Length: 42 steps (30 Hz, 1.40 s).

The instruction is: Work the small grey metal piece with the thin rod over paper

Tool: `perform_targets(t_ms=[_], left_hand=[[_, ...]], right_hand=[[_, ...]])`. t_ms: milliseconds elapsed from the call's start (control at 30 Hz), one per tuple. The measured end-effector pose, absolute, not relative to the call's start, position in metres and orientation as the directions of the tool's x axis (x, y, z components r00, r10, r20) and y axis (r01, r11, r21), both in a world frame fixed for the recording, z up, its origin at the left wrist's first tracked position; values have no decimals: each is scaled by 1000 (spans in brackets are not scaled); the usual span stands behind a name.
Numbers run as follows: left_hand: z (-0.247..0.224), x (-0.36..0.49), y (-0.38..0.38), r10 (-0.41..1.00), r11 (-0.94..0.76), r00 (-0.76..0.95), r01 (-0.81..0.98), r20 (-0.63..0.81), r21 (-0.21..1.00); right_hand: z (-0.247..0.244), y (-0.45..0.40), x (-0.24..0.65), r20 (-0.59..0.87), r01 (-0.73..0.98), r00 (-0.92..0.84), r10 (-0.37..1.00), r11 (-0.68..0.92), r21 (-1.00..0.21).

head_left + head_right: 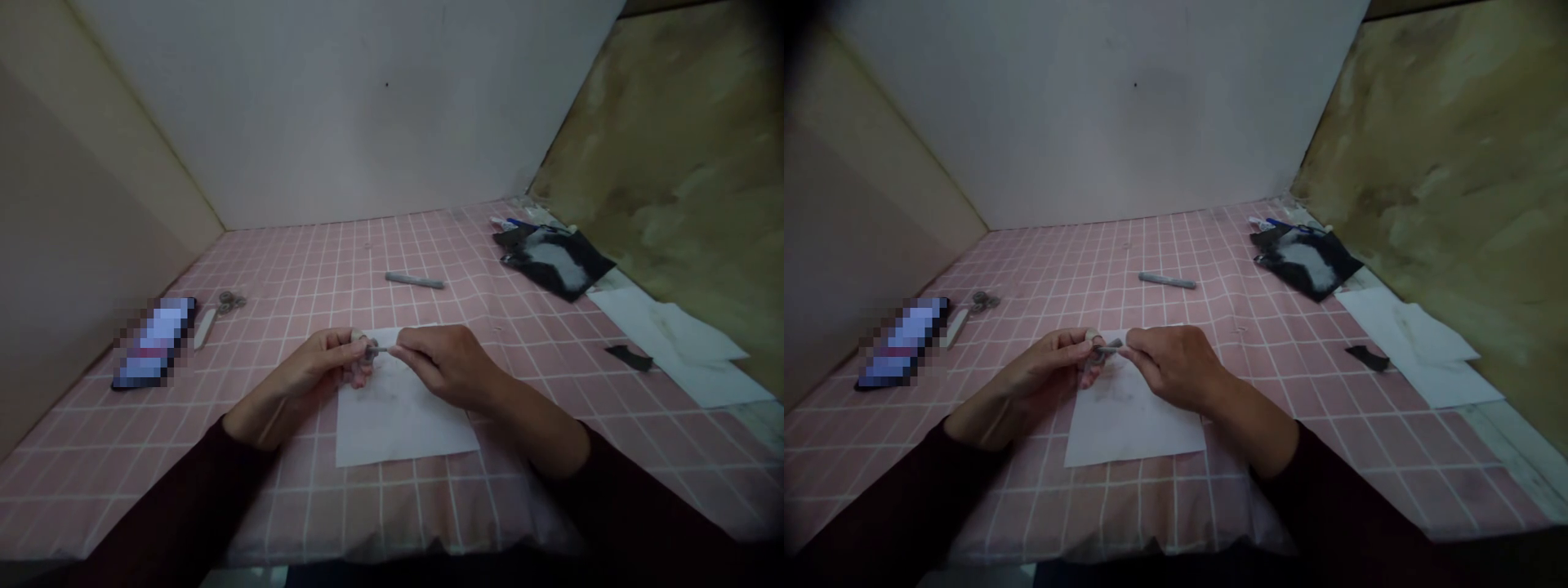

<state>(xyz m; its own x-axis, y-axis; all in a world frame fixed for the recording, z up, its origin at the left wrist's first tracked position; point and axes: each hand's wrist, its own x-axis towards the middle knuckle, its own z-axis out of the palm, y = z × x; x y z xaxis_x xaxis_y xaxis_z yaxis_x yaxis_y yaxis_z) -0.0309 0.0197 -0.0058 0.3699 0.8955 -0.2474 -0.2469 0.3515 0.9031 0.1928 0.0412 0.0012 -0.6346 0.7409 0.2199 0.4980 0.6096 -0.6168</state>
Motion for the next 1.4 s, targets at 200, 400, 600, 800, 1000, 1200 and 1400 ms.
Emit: perform_targets(t_ms=[200, 400, 600, 800, 1000, 1200, 1400], left_hand=[[-11, -36, 24, 858, 428, 396, -201, -326, 881], [-14, -27, 18, 940, 251, 297, -260, -171, 932], [-15, -31, 22, 873, 371, 392, -145, -291, 917], [-16, -31, 24, 881, 358, 388, -172, -271, 918], [-11, -20, 16, 963, 169, 247, -236, -109, 957], [-7, -26, 17, 912, 292, 352, -192, -212, 937], [-9, -31, 20, 859, 411, 395, -151, -327, 899]], right_hand=[[3, 34, 188, 184, 594, -607, 773, 595, -541], [-5, 44, 181, -272, 417, -667, 693, 46, -908], [-5, 40, 191, 114, 515, -633, 765, 527, -676], [-4, 38, 186, 80, 511, -601, 795, 460, -726], [-14, 47, 182, -373, 251, -720, 585, -281, -926], [-7, 46, 191, 61, 378, -656, 752, 398, -836], [-2, 38, 190, 204, 533, -630, 749, 608, -588]])
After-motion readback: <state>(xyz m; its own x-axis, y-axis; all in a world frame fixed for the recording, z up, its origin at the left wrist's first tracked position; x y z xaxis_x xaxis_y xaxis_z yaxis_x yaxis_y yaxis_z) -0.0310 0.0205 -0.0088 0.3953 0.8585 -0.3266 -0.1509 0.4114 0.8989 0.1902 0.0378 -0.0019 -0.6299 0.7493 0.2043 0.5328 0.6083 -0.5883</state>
